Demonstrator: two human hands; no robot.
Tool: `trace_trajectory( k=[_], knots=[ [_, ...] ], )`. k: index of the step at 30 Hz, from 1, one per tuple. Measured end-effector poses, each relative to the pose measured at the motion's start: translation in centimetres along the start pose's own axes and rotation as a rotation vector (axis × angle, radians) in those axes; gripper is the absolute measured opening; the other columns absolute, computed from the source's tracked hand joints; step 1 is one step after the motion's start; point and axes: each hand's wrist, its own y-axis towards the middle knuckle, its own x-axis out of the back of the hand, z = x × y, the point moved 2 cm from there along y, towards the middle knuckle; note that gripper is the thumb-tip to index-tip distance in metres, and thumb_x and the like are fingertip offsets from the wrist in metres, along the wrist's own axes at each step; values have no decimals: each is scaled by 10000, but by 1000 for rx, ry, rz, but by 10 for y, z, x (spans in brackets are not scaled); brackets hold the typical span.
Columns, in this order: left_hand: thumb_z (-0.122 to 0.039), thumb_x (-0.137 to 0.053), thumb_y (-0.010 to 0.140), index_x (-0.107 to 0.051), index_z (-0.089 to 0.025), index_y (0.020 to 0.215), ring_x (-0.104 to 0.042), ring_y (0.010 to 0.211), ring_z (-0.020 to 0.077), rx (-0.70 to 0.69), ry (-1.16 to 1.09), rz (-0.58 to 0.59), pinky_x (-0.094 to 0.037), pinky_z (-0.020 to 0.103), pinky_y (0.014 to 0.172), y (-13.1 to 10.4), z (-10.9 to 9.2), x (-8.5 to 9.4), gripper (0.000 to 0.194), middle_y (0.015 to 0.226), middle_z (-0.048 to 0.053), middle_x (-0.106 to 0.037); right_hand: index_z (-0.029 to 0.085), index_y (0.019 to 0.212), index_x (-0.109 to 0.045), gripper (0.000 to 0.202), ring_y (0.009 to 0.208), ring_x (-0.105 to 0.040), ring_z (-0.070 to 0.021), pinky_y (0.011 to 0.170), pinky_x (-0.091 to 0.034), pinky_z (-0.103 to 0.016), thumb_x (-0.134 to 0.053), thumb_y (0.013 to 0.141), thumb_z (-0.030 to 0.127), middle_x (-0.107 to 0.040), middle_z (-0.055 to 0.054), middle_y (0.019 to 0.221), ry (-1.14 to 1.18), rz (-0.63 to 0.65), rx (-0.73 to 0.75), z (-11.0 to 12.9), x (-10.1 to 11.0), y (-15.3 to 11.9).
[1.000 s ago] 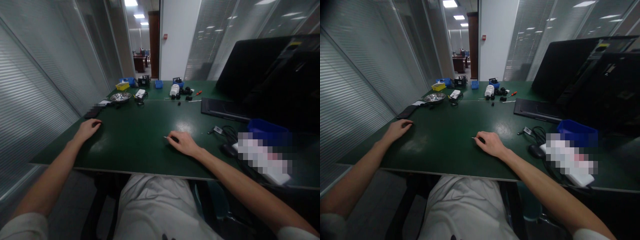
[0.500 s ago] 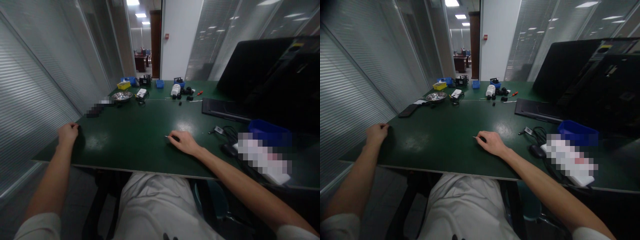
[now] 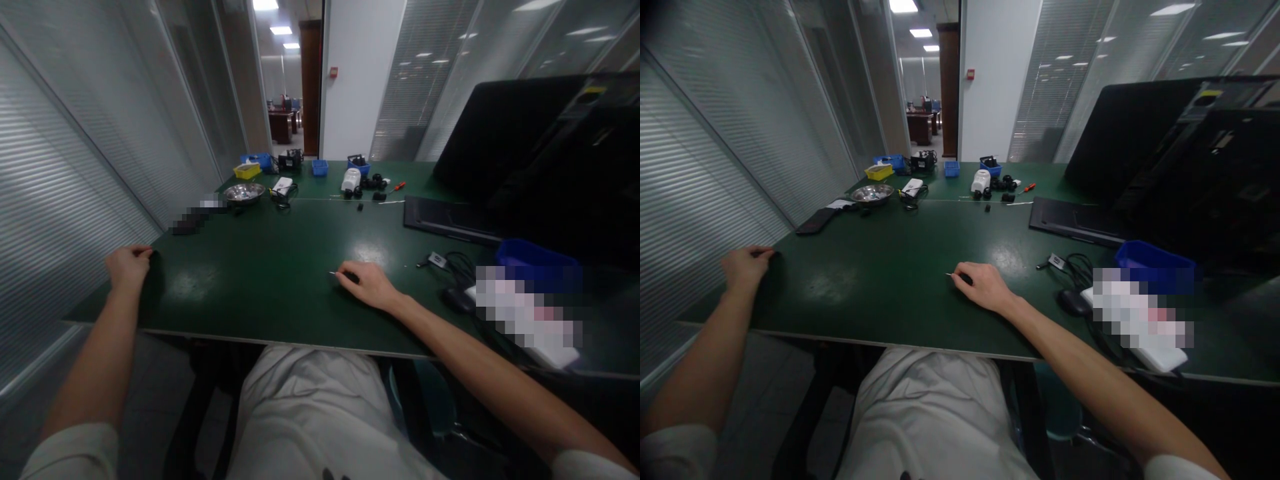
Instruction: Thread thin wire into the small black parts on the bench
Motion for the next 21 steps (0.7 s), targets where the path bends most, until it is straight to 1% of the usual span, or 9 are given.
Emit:
trace_trajectory(
  k=[4, 9, 13, 16, 20, 21],
  knots=[
    [-346, -617, 920, -746, -74, 1174, -544, 767, 204, 7, -1, -7, -445, 321, 865, 0, 1, -1, 394, 786, 55, -642, 221, 953, -685, 279, 699, -601, -149, 657, -375, -271, -496, 1039, 408, -707, -20, 844, -10, 5, -10, -2, -1, 0],
    [-346, -584, 932, -748, -68, 1157, -532, 788, 218, -38, 58, -13, -433, 329, 888, -3, 0, 0, 393, 731, 55, -618, 217, 939, -681, 280, 700, -604, -146, 658, -378, -269, -497, 1039, 402, -713, -22, 857, 7, 11, -8, -1, 0, 1],
    [-328, -595, 928, -742, -64, 1165, -551, 819, 207, -61, 14, -38, -429, 315, 935, -5, -1, 2, 384, 812, 68, -659, 215, 944, -680, 285, 712, -611, -147, 674, -389, -270, -488, 1045, 400, -706, -20, 852, 6, 13, -5, 1, 2, 0],
    [-319, -591, 930, -742, -73, 1165, -552, 870, 221, -79, 40, -52, -417, 336, 978, -6, -2, 3, 372, 855, 86, -671, 216, 951, -682, 281, 712, -609, -148, 678, -394, -272, -492, 1044, 402, -706, -20, 853, 7, 9, -7, 1, 2, 0],
    [-257, -556, 932, -722, -51, 1201, -525, 862, 220, -85, 70, -36, -416, 344, 952, -5, 0, 2, 377, 867, 100, -650, 220, 947, -684, 285, 711, -610, -150, 675, -393, -273, -493, 1041, 409, -708, -21, 857, -1, 2, -18, 0, 2, 0],
    [-247, -542, 934, -709, -30, 1213, -512, 858, 225, -109, 51, -7, -413, 360, 946, -4, 1, 2, 392, 863, 107, -640, 220, 945, -684, 287, 711, -611, -150, 676, -393, -273, -493, 1041, 413, -709, -21, 856, 1, 2, -15, 0, 2, 1]
  ],
)
